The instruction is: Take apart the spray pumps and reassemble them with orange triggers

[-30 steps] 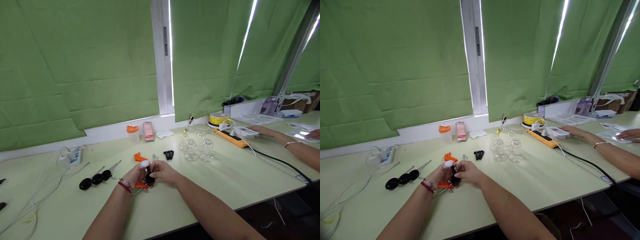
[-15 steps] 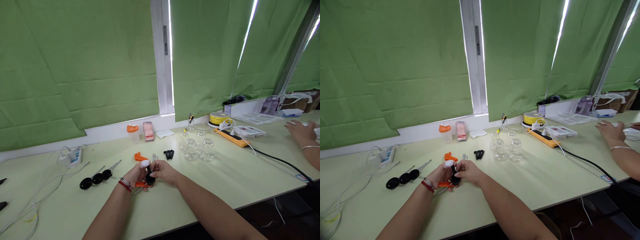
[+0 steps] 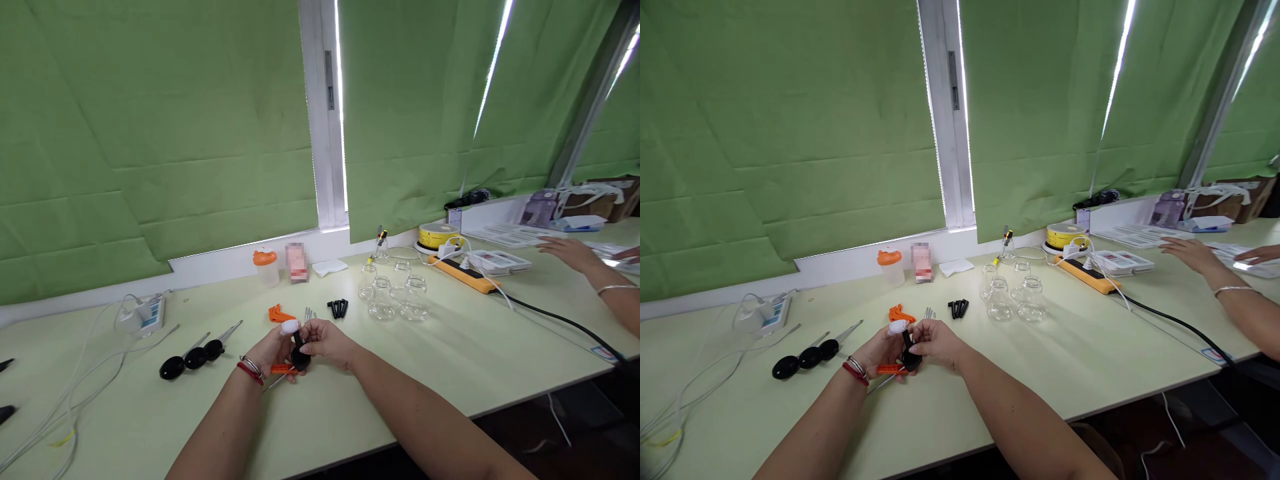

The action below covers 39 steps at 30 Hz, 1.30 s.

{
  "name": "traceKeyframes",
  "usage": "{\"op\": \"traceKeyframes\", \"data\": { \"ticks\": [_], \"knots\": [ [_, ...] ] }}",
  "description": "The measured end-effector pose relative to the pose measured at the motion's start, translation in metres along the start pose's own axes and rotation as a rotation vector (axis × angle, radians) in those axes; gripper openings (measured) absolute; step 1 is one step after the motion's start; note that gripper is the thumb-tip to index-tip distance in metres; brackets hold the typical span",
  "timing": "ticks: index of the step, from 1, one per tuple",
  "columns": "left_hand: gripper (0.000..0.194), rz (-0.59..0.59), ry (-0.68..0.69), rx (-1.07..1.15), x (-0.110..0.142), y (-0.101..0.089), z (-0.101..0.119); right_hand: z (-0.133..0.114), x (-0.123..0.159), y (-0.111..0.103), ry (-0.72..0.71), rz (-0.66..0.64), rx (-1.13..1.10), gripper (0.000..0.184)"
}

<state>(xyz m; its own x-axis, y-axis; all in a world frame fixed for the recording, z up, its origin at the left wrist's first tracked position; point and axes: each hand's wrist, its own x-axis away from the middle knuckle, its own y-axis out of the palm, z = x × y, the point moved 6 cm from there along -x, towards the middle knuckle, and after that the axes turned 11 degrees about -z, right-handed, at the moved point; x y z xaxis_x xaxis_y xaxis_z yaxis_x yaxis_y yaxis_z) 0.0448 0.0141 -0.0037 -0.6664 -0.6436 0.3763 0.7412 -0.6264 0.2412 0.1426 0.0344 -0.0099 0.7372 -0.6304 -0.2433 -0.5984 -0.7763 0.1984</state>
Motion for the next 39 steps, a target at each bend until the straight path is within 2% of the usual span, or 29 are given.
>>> {"op": "traceKeyframes", "data": {
  "ticks": [14, 26, 39],
  "knots": [
    [0.051, -0.025, -0.012, 0.005, -0.001, 0.000, -0.001, 0.000, 0.000, -0.001, 0.008, 0.033, -0.015, 0.034],
    [0.042, -0.019, -0.001, -0.001, 0.001, 0.005, 0.002, -0.001, 0.000, -0.003, 0.007, 0.051, -0.025, 0.037],
    [0.043, -0.036, -0.010, 0.024, 0.000, 0.002, 0.000, 0.004, 0.002, -0.011, 0.042, 0.102, 0.039, 0.029]
  ]
}}
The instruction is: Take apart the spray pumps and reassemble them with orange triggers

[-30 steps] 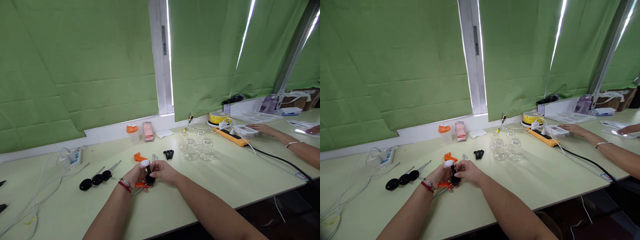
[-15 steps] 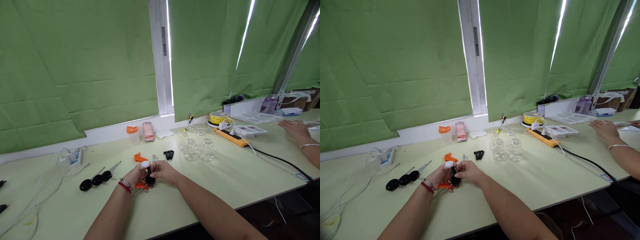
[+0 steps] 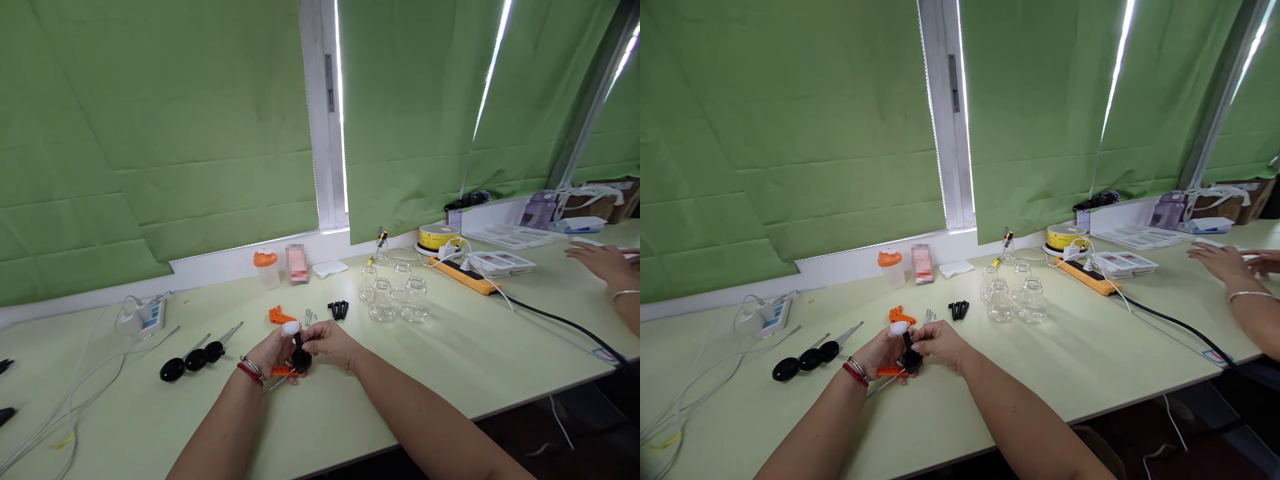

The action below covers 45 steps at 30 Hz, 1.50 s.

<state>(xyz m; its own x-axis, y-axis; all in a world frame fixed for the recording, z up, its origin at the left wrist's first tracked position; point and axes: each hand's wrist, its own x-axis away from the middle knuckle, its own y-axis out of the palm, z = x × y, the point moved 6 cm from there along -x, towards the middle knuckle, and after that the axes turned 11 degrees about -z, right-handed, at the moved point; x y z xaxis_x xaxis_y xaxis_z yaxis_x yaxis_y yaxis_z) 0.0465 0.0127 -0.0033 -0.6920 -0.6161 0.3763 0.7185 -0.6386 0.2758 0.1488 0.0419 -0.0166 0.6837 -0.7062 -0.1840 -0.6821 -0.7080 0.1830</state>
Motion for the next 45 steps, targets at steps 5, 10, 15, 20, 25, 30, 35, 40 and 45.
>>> {"op": "traceKeyframes", "data": {
  "ticks": [5, 10, 15, 20, 25, 30, 35, 40, 45],
  "knots": [
    [0.047, 0.001, 0.010, -0.014, 0.0004, -0.0018, -0.0004, -0.0007, 0.0004, 0.0010, 0.002, -0.014, -0.003, 0.030],
    [0.050, 0.004, 0.011, -0.008, 0.0016, -0.0025, -0.0013, -0.0041, 0.0017, 0.0042, -0.004, -0.042, -0.042, 0.035],
    [0.051, -0.010, 0.001, 0.020, 0.0018, -0.0001, -0.0014, -0.0050, 0.0020, 0.0046, -0.009, -0.031, -0.033, 0.032],
    [0.049, 0.024, -0.003, 0.021, 0.0019, -0.0002, -0.0011, -0.0053, 0.0022, 0.0051, -0.011, -0.037, -0.018, 0.033],
    [0.045, 0.057, 0.005, 0.017, 0.0020, -0.0013, -0.0009, -0.0044, 0.0024, 0.0028, -0.011, 0.005, -0.034, 0.029],
    [0.047, 0.049, 0.018, 0.035, 0.0018, -0.0013, -0.0013, -0.0054, 0.0029, 0.0037, -0.003, 0.021, -0.029, 0.031],
    [0.046, 0.061, 0.017, 0.021, 0.0028, -0.0004, 0.0000, -0.0069, 0.0022, 0.0048, -0.018, 0.000, -0.050, 0.029],
    [0.042, 0.071, 0.012, 0.001, 0.0046, 0.0023, 0.0020, -0.0064, 0.0015, 0.0038, -0.033, -0.016, -0.061, 0.028],
    [0.041, 0.071, 0.023, 0.002, 0.0046, 0.0012, 0.0015, -0.0070, 0.0026, 0.0042, -0.034, -0.006, -0.051, 0.028]
  ]
}}
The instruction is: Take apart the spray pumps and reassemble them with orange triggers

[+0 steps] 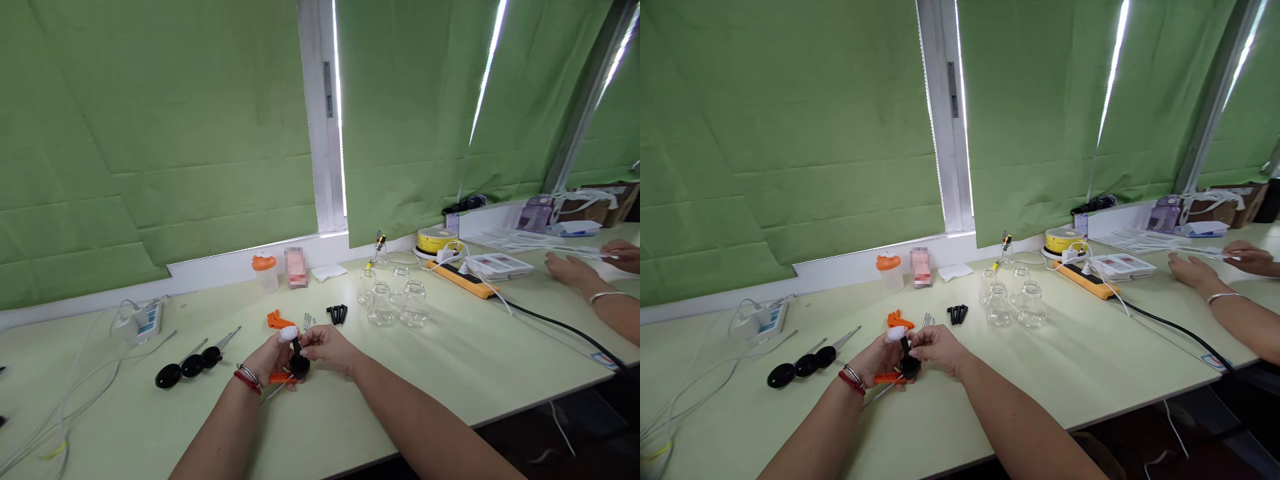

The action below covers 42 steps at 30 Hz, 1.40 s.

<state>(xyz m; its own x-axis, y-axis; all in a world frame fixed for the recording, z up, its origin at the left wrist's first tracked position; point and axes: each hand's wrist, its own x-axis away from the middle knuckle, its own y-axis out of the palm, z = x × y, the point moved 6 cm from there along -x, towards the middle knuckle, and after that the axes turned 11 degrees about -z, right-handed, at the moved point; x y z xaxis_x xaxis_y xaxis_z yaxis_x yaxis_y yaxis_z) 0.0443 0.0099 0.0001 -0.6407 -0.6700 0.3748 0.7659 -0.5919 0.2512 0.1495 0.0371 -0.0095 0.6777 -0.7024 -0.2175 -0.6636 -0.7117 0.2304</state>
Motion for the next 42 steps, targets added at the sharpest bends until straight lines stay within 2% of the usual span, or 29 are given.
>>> {"op": "traceKeyframes", "data": {
  "ticks": [11, 16, 26, 34, 42],
  "knots": [
    [0.045, -0.016, -0.028, 0.007, 0.0001, 0.0014, -0.0005, -0.0009, -0.0001, 0.0026, 0.003, -0.022, -0.010, 0.033],
    [0.047, -0.059, -0.005, 0.028, 0.0005, 0.0023, 0.0001, -0.0021, 0.0005, 0.0041, -0.005, -0.037, 0.022, 0.032],
    [0.046, -0.009, 0.032, 0.051, -0.0008, -0.0002, 0.0005, -0.0012, 0.0011, 0.0014, 0.024, 0.012, 0.058, 0.032],
    [0.040, -0.009, 0.013, -0.004, -0.0038, -0.0009, -0.0008, -0.0010, -0.0007, 0.0011, 0.023, -0.006, 0.024, 0.030],
    [0.046, -0.009, 0.012, -0.010, -0.0016, 0.0001, -0.0007, 0.0007, 0.0004, 0.0023, 0.004, -0.025, -0.013, 0.032]
  ]
}}
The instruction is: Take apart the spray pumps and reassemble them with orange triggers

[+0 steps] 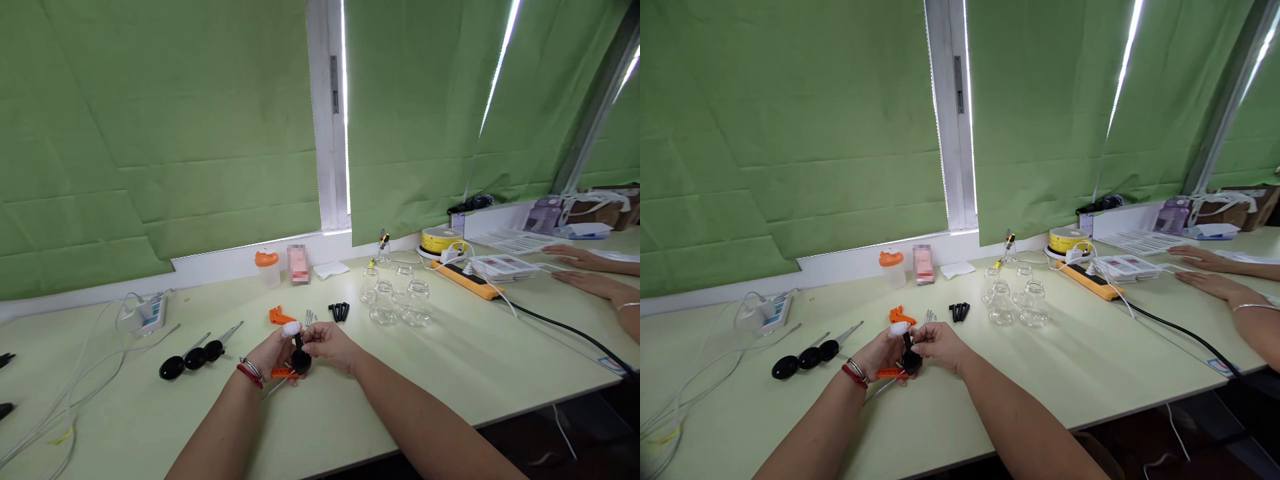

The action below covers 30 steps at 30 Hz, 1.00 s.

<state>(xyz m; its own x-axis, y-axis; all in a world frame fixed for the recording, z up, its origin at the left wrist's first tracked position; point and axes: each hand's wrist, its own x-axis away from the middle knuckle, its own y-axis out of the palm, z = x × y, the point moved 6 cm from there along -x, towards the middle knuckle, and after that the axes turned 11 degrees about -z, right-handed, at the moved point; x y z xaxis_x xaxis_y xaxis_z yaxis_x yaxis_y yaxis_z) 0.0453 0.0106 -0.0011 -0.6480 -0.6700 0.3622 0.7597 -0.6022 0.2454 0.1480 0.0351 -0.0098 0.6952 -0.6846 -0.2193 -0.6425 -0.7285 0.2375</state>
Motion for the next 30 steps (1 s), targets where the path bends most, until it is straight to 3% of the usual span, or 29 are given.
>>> {"op": "traceKeyframes", "data": {
  "ticks": [22, 26, 30],
  "knots": [
    [0.055, -0.053, -0.001, 0.015, 0.006, 0.007, 0.005, -0.006, 0.002, 0.005, 0.000, -0.052, 0.024, 0.039],
    [0.061, 0.004, 0.057, 0.116, 0.011, 0.001, 0.005, -0.008, 0.002, -0.005, -0.018, 0.050, 0.101, 0.037],
    [0.060, 0.125, 0.248, 0.296, 0.017, -0.011, 0.007, -0.005, 0.001, -0.019, -0.007, 0.200, 0.120, 0.033]
  ]
}}
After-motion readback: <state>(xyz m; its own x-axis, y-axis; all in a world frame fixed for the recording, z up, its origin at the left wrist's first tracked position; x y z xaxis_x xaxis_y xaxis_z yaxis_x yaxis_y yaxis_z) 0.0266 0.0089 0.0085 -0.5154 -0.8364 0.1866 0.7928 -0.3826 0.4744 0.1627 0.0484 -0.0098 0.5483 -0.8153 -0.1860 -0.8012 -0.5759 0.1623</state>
